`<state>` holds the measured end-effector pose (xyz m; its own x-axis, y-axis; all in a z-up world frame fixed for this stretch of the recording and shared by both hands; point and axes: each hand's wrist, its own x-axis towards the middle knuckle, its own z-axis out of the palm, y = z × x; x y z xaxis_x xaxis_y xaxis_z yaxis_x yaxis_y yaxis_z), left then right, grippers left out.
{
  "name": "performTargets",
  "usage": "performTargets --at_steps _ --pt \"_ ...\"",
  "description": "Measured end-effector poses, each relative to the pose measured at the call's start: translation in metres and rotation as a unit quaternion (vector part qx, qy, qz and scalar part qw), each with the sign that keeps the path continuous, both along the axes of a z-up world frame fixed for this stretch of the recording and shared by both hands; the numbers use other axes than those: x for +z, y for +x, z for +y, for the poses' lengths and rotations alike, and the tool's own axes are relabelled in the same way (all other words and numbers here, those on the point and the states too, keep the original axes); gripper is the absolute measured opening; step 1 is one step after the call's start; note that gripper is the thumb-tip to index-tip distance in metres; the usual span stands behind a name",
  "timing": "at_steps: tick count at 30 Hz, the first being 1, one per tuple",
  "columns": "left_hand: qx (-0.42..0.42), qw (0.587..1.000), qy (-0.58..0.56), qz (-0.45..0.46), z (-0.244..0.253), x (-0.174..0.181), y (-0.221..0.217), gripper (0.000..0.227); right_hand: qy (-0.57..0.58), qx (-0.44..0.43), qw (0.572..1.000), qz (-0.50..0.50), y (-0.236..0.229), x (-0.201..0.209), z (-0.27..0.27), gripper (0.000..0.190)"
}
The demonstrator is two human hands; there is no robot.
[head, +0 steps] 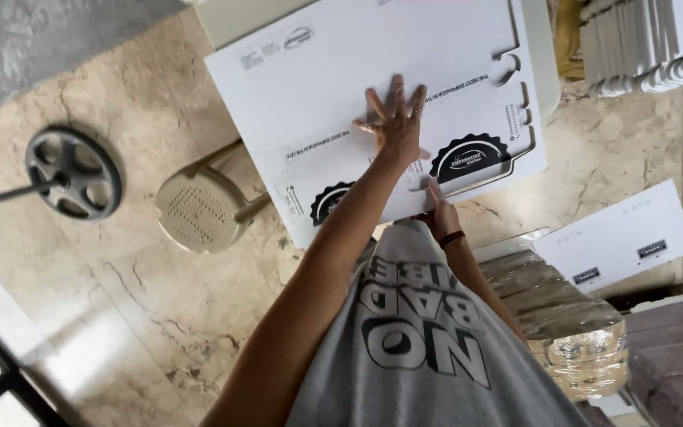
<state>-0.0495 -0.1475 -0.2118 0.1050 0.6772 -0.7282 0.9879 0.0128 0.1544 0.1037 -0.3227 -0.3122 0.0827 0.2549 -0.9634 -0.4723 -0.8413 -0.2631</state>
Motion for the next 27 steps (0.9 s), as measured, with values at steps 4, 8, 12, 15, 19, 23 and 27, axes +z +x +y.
performTargets --at_steps 4,8,12,15,19,23,27 --pt "0.058 0.998 -0.002 0.02 0.008 -0.014 0.01 0.15 0.323 0.563 0.693 -0.313 0.017 0.013 -0.013 0.088" --pt "0.005 0.997 0.047 0.06 0.008 0.035 0.007 0.135 0.258 0.29 0.913 -0.121 -0.033 0.174 0.045 0.044" --pt "0.007 0.998 0.048 0.037 0.001 0.009 0.007 0.142 0.112 0.227 0.963 -0.09 -0.005 0.062 0.008 0.051" --pt "-0.005 0.998 0.059 0.031 -0.001 0.011 -0.004 0.129 0.077 0.016 0.996 -0.04 -0.006 0.02 -0.005 0.074" --pt "0.085 0.971 0.09 -0.203 -0.031 0.032 -0.052 0.114 0.219 0.194 0.954 -0.066 -0.026 0.064 -0.008 0.053" --pt "0.037 0.987 0.069 -0.141 -0.088 0.016 -0.098 0.123 0.075 -0.015 0.996 0.039 -0.086 0.068 -0.035 0.049" --pt "-0.053 0.995 0.075 -0.047 -0.116 0.009 -0.084 0.135 0.094 -0.027 0.995 -0.006 -0.085 0.05 -0.039 0.048"
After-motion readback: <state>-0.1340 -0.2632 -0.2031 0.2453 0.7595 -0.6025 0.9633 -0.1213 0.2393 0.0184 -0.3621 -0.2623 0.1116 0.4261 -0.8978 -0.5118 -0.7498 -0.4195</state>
